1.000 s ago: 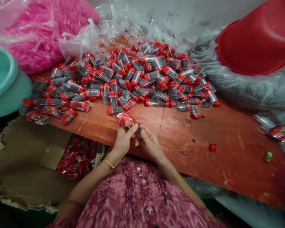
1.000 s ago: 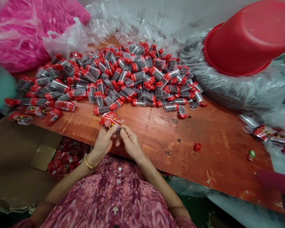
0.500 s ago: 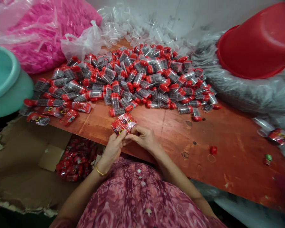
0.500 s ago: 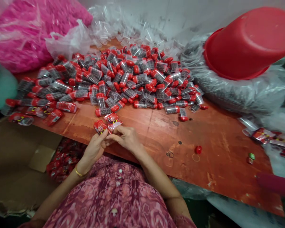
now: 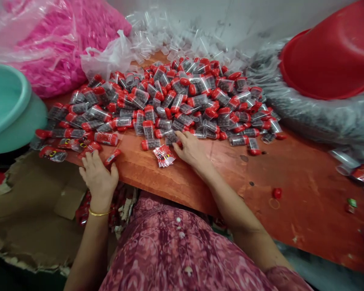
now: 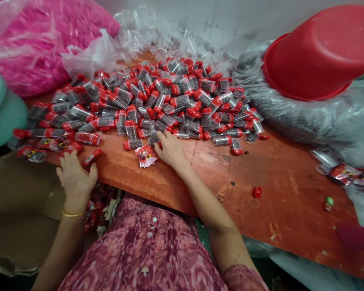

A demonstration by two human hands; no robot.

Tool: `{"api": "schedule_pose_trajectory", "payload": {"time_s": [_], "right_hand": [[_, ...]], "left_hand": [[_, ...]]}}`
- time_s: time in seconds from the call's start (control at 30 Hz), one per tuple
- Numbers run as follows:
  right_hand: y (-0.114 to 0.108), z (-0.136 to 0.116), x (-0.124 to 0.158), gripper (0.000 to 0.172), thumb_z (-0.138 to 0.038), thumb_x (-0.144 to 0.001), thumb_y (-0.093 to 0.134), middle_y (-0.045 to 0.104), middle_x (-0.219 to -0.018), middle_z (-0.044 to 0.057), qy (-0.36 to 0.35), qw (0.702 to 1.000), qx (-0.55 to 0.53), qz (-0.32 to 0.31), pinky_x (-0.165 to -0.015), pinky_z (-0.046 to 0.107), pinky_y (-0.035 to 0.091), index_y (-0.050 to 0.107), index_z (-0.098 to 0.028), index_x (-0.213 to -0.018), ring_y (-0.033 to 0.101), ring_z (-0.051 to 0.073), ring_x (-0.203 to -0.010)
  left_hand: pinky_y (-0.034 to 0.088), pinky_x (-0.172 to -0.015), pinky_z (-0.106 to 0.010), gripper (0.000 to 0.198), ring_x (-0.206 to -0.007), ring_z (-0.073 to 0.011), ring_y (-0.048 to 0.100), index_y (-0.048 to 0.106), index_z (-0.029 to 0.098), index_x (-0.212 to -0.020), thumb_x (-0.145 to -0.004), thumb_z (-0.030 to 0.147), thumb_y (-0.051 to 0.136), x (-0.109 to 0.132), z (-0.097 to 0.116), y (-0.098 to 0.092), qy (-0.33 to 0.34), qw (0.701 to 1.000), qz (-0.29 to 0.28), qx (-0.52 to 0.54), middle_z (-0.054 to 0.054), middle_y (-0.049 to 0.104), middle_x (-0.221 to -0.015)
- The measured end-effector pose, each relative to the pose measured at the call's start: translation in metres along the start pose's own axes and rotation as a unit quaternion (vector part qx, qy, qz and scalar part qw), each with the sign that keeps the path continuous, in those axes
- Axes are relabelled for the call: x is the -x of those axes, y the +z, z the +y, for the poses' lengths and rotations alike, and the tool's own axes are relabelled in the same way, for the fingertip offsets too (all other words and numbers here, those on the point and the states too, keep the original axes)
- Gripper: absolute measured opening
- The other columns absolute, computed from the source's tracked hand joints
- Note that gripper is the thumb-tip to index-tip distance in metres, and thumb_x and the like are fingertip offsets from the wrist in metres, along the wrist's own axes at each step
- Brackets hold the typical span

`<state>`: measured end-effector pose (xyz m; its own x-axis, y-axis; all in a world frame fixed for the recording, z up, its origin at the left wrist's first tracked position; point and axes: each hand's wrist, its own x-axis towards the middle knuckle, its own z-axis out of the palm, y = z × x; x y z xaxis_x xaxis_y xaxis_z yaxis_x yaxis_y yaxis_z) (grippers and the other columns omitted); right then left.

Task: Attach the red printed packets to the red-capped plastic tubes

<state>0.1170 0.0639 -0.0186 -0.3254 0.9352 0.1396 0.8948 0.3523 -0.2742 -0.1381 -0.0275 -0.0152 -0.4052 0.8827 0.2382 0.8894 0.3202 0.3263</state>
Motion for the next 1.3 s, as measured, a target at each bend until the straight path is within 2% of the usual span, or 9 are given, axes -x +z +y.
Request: {"api": "schedule_pose_trajectory", "payload": {"time_s": [0.1,0.23,0.33,0.57,0.7,0.83,0.93,1.1,1.3], "right_hand": [[0.0,0.007,0.038,0.04,-0.034,-0.086,0.044,0.062,-0.096,0.014,0.074,0.996,0.007,0.058,-0.066,0.031,0.043,0.054,-0.012,-0.118,0.058,0.023,-0.081],[0.002,0.006,0.077,0.041,-0.041,-0.087,0.044,0.064,-0.085,0.012,0.143,0.986,0.017,0.084,-0.062,0.03,0.041,0.057,-0.011,-0.112,0.058,0.023,-0.074],[0.003,0.007,0.089,0.041,-0.042,-0.089,0.041,0.064,-0.09,0.015,0.163,0.982,0.038,0.086,-0.066,0.032,0.042,0.057,-0.012,-0.113,0.057,0.025,-0.081],[0.005,0.023,0.091,0.043,-0.04,-0.088,0.043,0.056,-0.113,0.021,0.169,0.974,0.09,0.119,-0.078,0.04,0.04,0.056,-0.009,-0.115,0.052,0.03,-0.095],[-0.003,0.008,0.09,0.038,-0.037,-0.089,0.043,0.054,-0.12,0.018,0.125,0.981,0.063,0.136,-0.085,0.041,0.035,0.057,-0.014,-0.116,0.049,0.029,-0.102],[-0.003,-0.018,0.079,0.032,-0.036,-0.089,0.045,0.058,-0.117,0.012,0.038,0.995,0.02,0.091,-0.091,0.04,0.03,0.06,-0.02,-0.112,0.046,0.026,-0.107],[0.006,-0.029,0.063,0.03,-0.038,-0.089,0.046,0.06,-0.111,0.012,0.046,0.997,0.025,0.057,-0.089,0.042,0.028,0.064,-0.018,-0.104,0.046,0.026,-0.103],[0.014,-0.024,0.043,0.027,-0.037,-0.089,0.049,0.064,-0.093,0.01,0.064,0.997,0.02,0.029,-0.083,0.041,0.026,0.068,-0.018,-0.086,0.046,0.025,-0.093],[0.015,-0.018,0.038,0.034,-0.046,-0.088,0.049,0.065,-0.09,0.007,0.059,0.997,-0.034,0.024,-0.09,0.042,0.024,0.067,-0.018,-0.079,0.049,0.024,-0.092]], "left_hand": [[0.019,-0.108,-0.059,0.055,-0.136,-0.0367,0.027,0.043,0.007,-0.132,-0.084,0.033,0.046,0.012,0.03,0.006,0.072,0.995,0.033,0.052,-0.023,0.036,-0.143],[0.022,-0.109,-0.055,0.039,-0.134,-0.0321,0.034,0.061,0.018,-0.116,-0.086,0.039,0.045,0.023,0.081,0.03,0.226,0.967,-0.066,0.1,-0.013,0.049,-0.137],[0.024,-0.108,-0.055,0.037,-0.132,-0.0319,0.037,0.063,0.02,-0.115,-0.087,0.037,0.045,0.025,0.101,0.048,0.251,0.958,-0.111,0.084,-0.012,0.049,-0.137],[0.025,-0.107,-0.057,0.028,-0.13,-0.0333,0.039,0.071,0.023,-0.099,-0.088,0.032,0.046,0.026,0.097,0.049,0.258,0.957,-0.123,0.056,-0.009,0.054,-0.133],[0.025,-0.107,-0.057,0.038,-0.132,-0.0335,0.037,0.062,0.021,-0.117,-0.088,0.038,0.044,0.031,0.096,0.052,0.259,0.955,-0.128,0.066,-0.01,0.05,-0.136],[0.028,-0.107,-0.054,0.036,-0.133,-0.0314,0.036,0.063,0.022,-0.116,-0.089,0.036,0.043,0.031,0.095,0.058,0.254,0.956,-0.118,0.083,-0.009,0.052,-0.135],[0.034,-0.105,-0.049,0.034,-0.133,-0.0287,0.037,0.065,0.022,-0.112,-0.089,0.03,0.041,0.029,0.096,0.061,0.244,0.957,-0.111,0.114,-0.009,0.056,-0.131],[0.035,-0.104,-0.048,0.039,-0.131,-0.0288,0.039,0.058,0.017,-0.121,-0.091,0.026,0.035,0.03,0.098,0.064,0.226,0.959,-0.109,0.131,-0.012,0.052,-0.134],[0.031,-0.107,-0.045,0.045,-0.132,-0.028,0.038,0.047,0.011,-0.131,-0.091,0.021,0.03,0.03,0.101,0.067,0.208,0.964,-0.117,0.113,-0.015,0.046,-0.139]]}}
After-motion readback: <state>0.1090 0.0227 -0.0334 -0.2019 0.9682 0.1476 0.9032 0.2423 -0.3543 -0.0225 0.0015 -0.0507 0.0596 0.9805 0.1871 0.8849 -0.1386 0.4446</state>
